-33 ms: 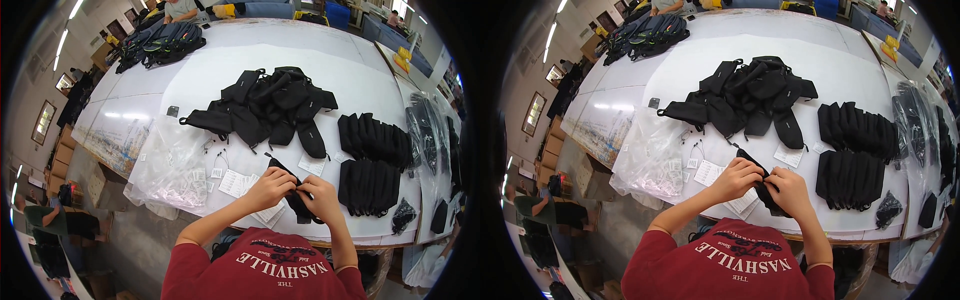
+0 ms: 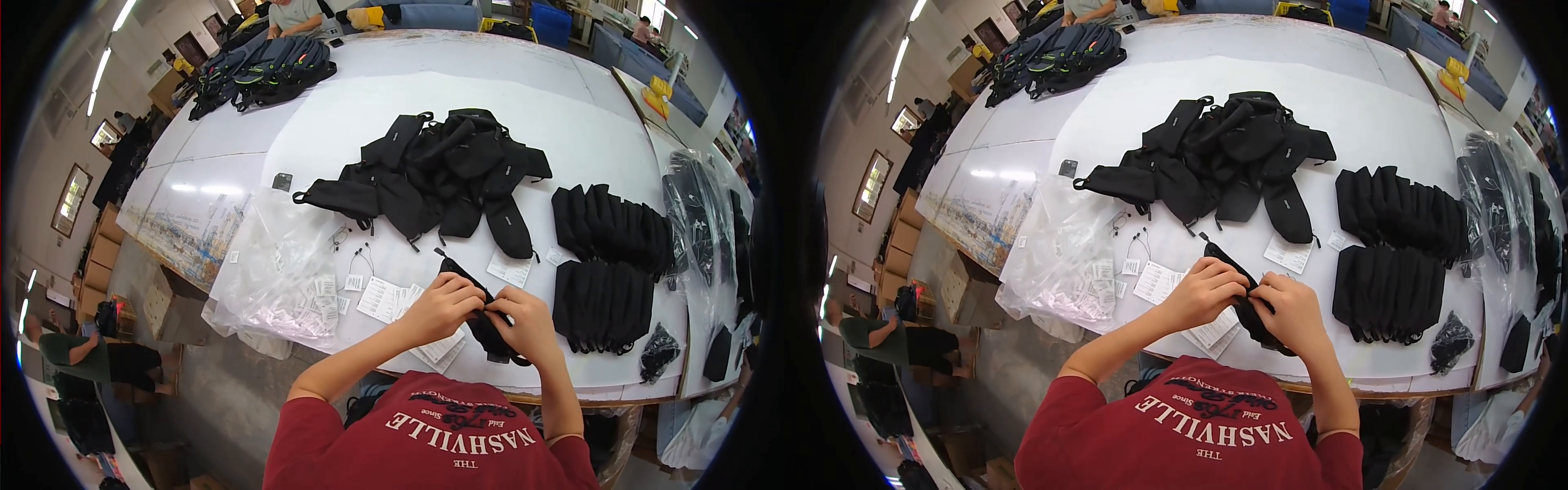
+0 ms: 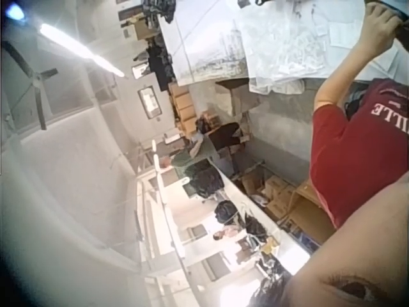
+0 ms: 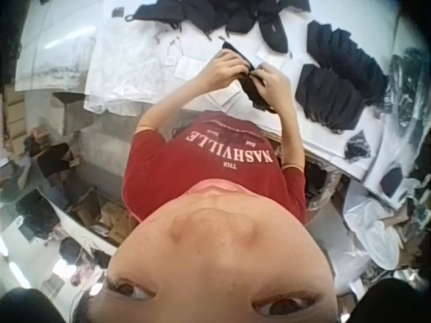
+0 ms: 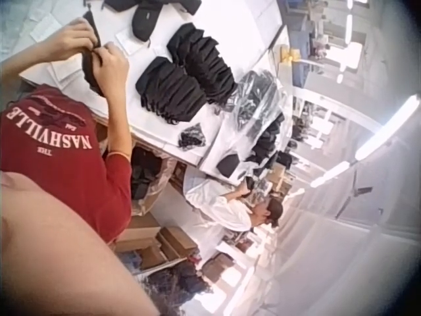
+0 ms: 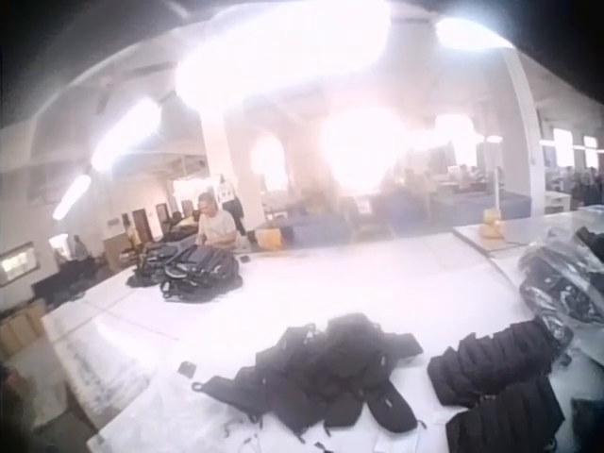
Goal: Assembling sunglasses cases by inserting labels and earphones into the cases and organizing them.
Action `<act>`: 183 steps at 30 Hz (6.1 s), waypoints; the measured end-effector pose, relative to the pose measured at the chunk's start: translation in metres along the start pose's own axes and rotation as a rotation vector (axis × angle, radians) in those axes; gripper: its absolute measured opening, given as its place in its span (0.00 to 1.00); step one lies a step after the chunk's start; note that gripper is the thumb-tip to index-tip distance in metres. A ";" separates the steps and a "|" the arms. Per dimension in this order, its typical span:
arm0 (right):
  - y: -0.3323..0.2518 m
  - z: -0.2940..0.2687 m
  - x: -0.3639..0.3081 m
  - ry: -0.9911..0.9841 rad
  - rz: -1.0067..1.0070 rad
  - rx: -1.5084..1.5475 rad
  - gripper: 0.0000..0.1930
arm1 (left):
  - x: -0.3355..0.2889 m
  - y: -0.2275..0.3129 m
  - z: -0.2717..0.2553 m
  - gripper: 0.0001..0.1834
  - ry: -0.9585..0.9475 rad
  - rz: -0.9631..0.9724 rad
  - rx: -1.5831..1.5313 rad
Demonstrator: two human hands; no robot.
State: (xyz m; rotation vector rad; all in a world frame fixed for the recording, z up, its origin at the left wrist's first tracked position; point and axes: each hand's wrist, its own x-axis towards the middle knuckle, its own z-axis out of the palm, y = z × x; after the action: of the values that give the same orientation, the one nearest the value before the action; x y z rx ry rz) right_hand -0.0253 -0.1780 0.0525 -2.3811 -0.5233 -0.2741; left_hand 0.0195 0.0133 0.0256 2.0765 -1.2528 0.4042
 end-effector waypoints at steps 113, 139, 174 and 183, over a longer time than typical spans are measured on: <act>-0.021 0.004 -0.043 -0.462 -0.048 0.292 0.06 | -0.055 0.045 -0.004 0.11 -0.205 -0.120 -0.280; 0.038 -0.054 -0.114 -0.472 0.639 0.895 0.19 | -0.071 0.018 -0.041 0.23 -0.729 -0.635 -0.879; 0.058 0.010 -0.073 0.723 0.939 2.079 0.22 | -0.007 0.050 -0.024 0.19 -0.820 -0.487 -0.479; 0.063 0.030 -0.078 0.515 1.054 1.780 0.16 | -0.003 0.052 -0.030 0.18 -0.844 -0.444 -0.529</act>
State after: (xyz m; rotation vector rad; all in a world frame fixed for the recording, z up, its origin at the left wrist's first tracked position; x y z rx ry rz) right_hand -0.0661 -0.2253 -0.0322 -0.5347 0.6015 0.0999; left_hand -0.0249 0.0194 0.0652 1.9908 -1.0901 -0.9919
